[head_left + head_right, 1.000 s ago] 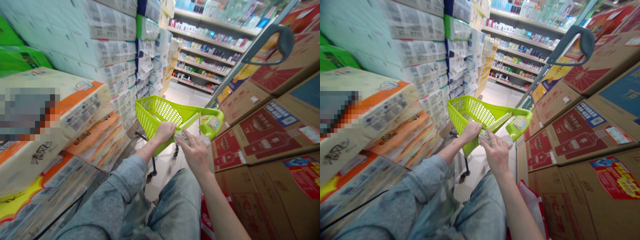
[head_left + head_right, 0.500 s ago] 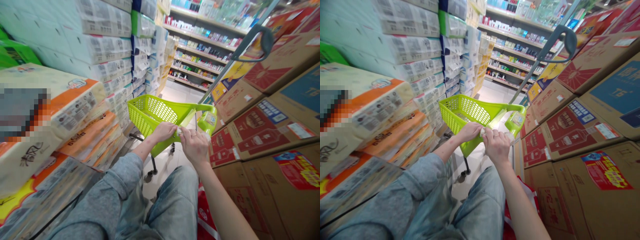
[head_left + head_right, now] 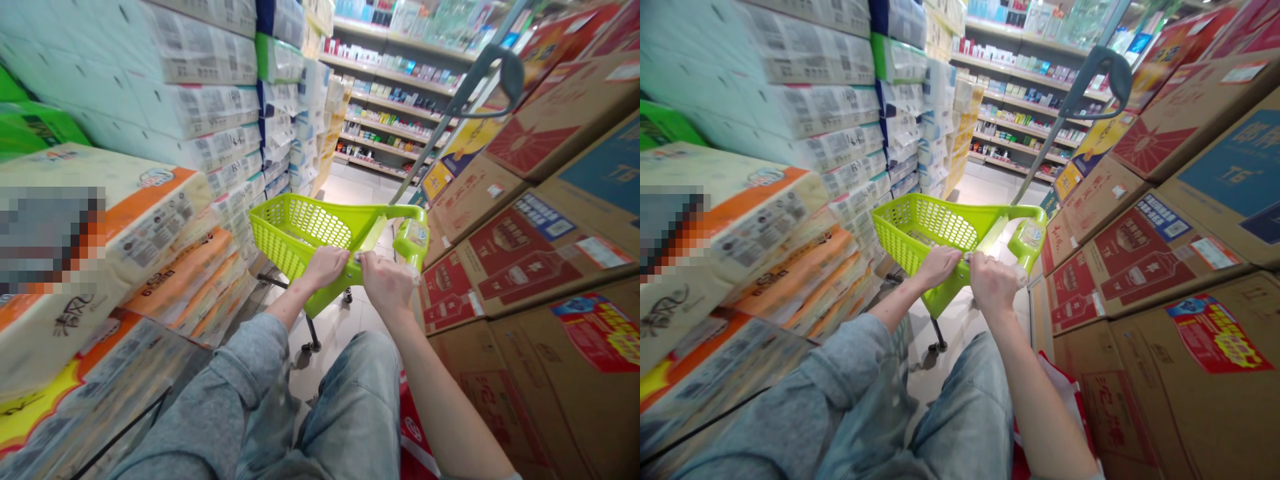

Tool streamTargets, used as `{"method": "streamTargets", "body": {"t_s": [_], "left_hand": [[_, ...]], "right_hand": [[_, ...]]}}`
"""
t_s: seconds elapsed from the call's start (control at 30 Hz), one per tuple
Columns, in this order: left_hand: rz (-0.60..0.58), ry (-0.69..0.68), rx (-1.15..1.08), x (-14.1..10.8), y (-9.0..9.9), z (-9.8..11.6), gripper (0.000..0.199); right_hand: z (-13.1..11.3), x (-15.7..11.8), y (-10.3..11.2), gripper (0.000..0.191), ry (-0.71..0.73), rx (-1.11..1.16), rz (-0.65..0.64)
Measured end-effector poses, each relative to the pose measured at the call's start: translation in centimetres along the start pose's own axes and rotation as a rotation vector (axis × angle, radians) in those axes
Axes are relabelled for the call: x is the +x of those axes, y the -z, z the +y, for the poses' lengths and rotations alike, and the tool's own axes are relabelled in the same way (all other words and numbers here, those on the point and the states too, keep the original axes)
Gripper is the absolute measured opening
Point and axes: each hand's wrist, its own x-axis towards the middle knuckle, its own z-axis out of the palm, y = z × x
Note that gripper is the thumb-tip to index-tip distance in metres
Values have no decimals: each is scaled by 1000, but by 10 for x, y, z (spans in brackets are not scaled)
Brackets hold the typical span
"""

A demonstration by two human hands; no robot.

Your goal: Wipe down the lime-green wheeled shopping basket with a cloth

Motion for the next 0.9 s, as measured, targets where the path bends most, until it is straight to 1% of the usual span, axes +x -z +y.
{"method": "streamTargets", "body": {"t_s": [0.1,0.17,0.2,0.27,0.43,0.57,0.67,0.73,0.8,0.9], "left_hand": [[-4,4,-19,0,-1,-1,48],[-4,6,-27,0,-3,-1,46],[-3,6,-28,0,-3,0,45],[-3,5,-28,0,-4,2,44],[-3,24,-15,-5,-3,15,46],[3,18,-47,-11,-4,27,47],[7,-16,-100,-14,-5,33,45],[3,-39,-133,-15,-7,36,41],[16,-37,-138,-16,-8,39,39],[55,-16,-120,-16,-9,41,39]], "right_hand": [[-5,-12,2,34,105,28,100],[-7,-17,4,34,144,36,108],[-7,-17,6,34,151,37,88],[-5,-14,9,33,144,39,7],[8,3,13,32,89,92,-306],[17,8,16,38,20,133,-436],[30,8,15,45,-115,190,-506],[42,11,13,46,-207,267,-511],[54,17,9,46,-262,378,-477],[66,28,3,45,-299,571,-364]]}}
